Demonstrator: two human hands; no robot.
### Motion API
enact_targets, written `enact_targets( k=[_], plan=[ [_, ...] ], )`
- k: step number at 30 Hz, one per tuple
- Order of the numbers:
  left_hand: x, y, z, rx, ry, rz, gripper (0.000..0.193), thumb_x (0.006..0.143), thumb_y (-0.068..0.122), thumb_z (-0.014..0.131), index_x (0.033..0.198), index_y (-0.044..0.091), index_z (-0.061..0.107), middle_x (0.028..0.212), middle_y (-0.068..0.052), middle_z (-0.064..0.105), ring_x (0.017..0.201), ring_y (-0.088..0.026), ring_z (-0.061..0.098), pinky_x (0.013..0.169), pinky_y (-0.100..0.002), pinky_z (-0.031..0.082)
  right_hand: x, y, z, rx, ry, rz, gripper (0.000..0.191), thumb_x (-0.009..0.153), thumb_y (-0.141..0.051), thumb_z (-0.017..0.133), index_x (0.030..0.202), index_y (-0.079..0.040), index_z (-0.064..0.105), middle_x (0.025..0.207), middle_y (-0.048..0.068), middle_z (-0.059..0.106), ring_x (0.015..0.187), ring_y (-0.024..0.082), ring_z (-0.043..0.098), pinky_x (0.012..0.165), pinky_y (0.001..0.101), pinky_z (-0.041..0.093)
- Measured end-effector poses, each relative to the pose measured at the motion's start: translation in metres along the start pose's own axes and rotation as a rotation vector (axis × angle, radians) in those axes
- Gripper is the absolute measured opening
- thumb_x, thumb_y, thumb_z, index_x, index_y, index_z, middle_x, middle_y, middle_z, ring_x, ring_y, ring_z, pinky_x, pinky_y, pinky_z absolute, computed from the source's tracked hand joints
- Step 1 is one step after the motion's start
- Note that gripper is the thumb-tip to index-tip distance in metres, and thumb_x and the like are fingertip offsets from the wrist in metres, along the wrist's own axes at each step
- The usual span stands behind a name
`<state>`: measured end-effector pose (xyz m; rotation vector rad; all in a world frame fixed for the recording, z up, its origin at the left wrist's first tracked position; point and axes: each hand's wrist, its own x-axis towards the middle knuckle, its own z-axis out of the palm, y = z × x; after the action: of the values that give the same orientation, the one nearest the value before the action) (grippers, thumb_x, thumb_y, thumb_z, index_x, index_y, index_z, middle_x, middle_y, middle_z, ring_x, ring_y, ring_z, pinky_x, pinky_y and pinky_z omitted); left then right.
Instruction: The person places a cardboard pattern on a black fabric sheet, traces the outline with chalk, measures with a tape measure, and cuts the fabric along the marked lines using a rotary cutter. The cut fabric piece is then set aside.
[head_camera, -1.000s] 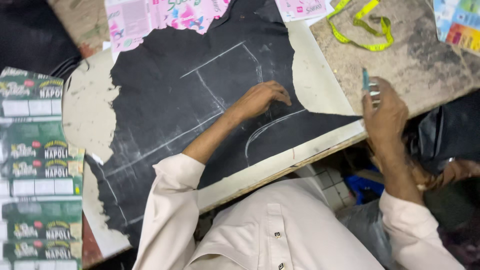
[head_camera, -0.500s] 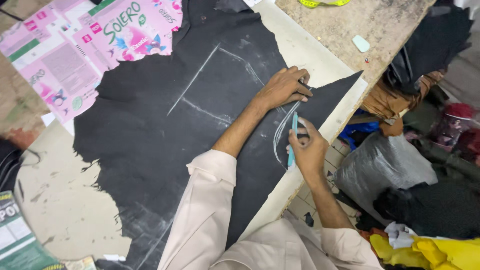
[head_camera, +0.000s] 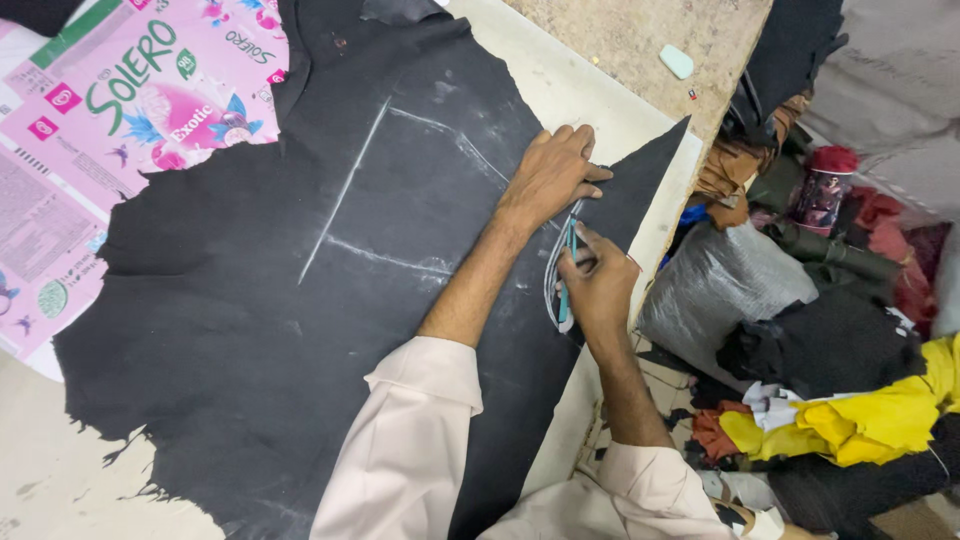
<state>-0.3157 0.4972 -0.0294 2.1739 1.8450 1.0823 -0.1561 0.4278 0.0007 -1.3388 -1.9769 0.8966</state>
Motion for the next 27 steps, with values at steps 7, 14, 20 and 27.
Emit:
enact_targets(
  k=[7,14,20,27],
  plan=[
    [0.001,-0.001,0.008,-0.050,0.098,-0.105,0.035,0.063,0.033,0.089,0.096,0.023,0.083,0.103,-0.003,0.060,0.101,-0.022,0.056,0.083,-0.041,0.044,0.011,0.004,0.005,0.079,-0.052,0.103,0.036,0.088,-0.002,0.072,0.122,0.009,0.069,0.067,0.007,0.070,0.051,0.010,0.067,0.047,0.0234,0.052],
    [0.003,0.000,0.005,-0.137,0.118,-0.127,0.017,0.062,0.025,0.091,0.074,0.019,0.079,0.099,0.002,0.062,0.099,-0.021,0.056,0.083,-0.040,0.042,0.009,0.010,0.012,0.056,-0.048,0.122,0.036,0.087,-0.002,0.073,0.121,0.008,0.069,0.063,0.005,0.068,0.051,0.009,0.067,0.048,0.0238,0.051],
    [0.003,-0.001,0.014,-0.124,0.180,-0.119,0.016,0.063,0.022,0.090,0.073,0.019,0.079,0.097,0.004,0.064,0.098,-0.019,0.056,0.084,-0.039,0.042,-0.004,0.008,0.015,0.000,-0.043,0.051,0.037,0.090,-0.003,0.076,0.125,0.008,0.069,0.062,0.004,0.062,0.053,0.006,0.057,0.050,0.0231,0.046],
    [0.005,-0.003,0.027,-0.110,0.216,-0.120,0.017,0.064,0.025,0.090,0.076,0.019,0.081,0.093,0.006,0.064,0.093,-0.018,0.054,0.083,-0.038,0.041,-0.035,-0.008,0.009,0.104,-0.159,0.152,0.044,0.090,-0.001,0.071,0.132,0.007,0.061,0.061,-0.001,0.059,0.048,0.003,0.059,0.043,0.0221,0.053]
  ],
)
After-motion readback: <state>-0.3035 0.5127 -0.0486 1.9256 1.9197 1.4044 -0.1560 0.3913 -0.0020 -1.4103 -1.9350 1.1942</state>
